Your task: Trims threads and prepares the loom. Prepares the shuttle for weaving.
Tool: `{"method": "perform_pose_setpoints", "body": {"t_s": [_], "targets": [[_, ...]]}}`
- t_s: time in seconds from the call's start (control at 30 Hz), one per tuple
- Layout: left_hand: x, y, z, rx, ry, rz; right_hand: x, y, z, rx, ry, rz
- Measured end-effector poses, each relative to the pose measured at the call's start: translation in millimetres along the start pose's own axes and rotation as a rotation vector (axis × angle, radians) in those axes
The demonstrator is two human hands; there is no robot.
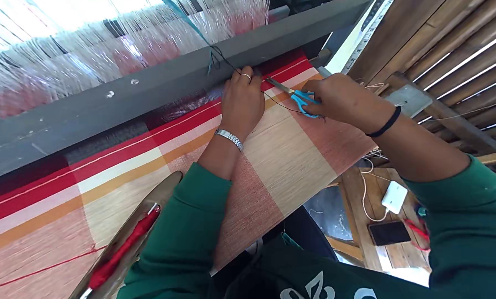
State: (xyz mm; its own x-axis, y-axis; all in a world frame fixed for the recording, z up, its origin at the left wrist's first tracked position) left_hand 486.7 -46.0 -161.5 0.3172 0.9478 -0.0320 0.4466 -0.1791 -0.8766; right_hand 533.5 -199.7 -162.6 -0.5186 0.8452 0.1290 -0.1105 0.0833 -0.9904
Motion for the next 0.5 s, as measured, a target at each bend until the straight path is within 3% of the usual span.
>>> {"method": "perform_pose_setpoints", "body": {"t_s": [0.5], "targets": [[0.2, 1.1, -0.9, -0.002, 0.012, -0.001, 0.9, 0.0, 2.1, -0.012, 0.022, -0.016]]}}
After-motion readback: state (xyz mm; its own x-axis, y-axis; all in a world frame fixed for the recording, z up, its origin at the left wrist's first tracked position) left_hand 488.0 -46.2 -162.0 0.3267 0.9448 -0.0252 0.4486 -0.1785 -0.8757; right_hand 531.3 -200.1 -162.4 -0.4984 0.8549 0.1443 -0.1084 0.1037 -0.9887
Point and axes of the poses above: each hand's wrist, its own z-axis away from the middle knuckle, its own y-axis out of the palm, x = y × z, the point moved 10 cm from there along -z, towards the middle knuckle, and after that the axes turned 15 degrees about y, right-handed, at the moved point
